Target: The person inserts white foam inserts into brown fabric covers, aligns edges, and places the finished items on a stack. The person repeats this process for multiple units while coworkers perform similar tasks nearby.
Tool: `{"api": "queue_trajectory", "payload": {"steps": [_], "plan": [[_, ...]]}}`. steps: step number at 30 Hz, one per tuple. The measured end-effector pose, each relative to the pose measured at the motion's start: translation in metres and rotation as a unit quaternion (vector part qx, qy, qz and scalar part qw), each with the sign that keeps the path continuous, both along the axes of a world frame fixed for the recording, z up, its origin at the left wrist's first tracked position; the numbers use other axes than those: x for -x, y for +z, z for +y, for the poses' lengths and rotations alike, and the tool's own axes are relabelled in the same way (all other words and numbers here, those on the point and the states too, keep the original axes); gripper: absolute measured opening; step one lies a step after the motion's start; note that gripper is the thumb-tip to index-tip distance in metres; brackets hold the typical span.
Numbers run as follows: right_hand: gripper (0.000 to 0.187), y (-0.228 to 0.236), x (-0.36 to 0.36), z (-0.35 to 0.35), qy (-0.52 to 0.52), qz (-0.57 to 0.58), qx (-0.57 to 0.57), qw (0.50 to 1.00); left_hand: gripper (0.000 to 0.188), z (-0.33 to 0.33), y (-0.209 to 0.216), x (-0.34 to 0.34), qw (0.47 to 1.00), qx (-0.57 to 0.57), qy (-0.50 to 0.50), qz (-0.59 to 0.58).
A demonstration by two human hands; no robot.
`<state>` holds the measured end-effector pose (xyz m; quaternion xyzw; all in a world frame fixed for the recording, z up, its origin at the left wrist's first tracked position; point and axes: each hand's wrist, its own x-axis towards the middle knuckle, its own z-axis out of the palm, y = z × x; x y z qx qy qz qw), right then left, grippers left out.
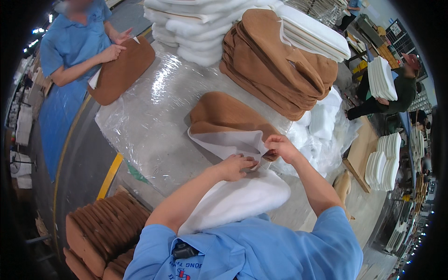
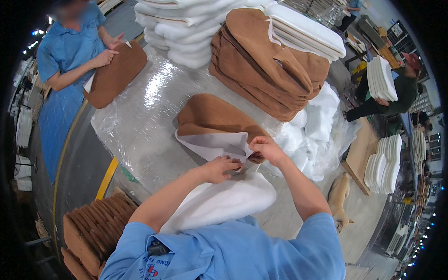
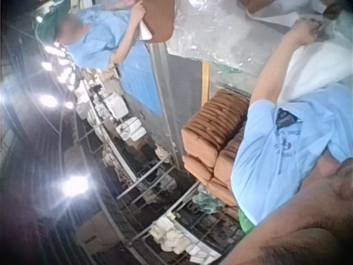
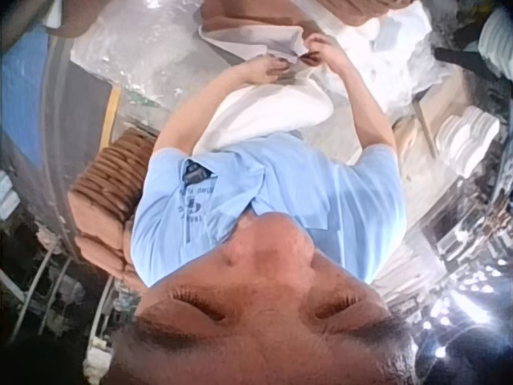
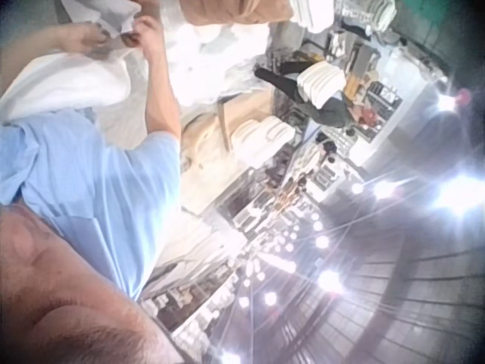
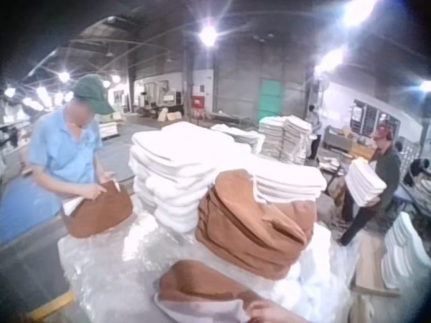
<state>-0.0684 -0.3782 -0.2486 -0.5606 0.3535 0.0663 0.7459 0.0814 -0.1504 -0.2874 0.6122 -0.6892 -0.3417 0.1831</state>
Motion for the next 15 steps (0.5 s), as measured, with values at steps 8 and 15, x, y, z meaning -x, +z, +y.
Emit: {"api": "queue_trajectory", "payload": {"steps": [8, 15], "plan": [[0.011, 0.006, 0.005, 0.012, 0.002, -0.044, -0.055, 0.998, 0.057, -0.024, 0.04, 0.008, 0.963, -0.104, 0.143, 0.202], [0.047, 0.078, 0.004, 0.001, 0.089, -0.146, 0.119, 0.978, 0.032, -0.024, 0.031, -0.019, 0.766, -0.103, 0.317, 0.55]]}}
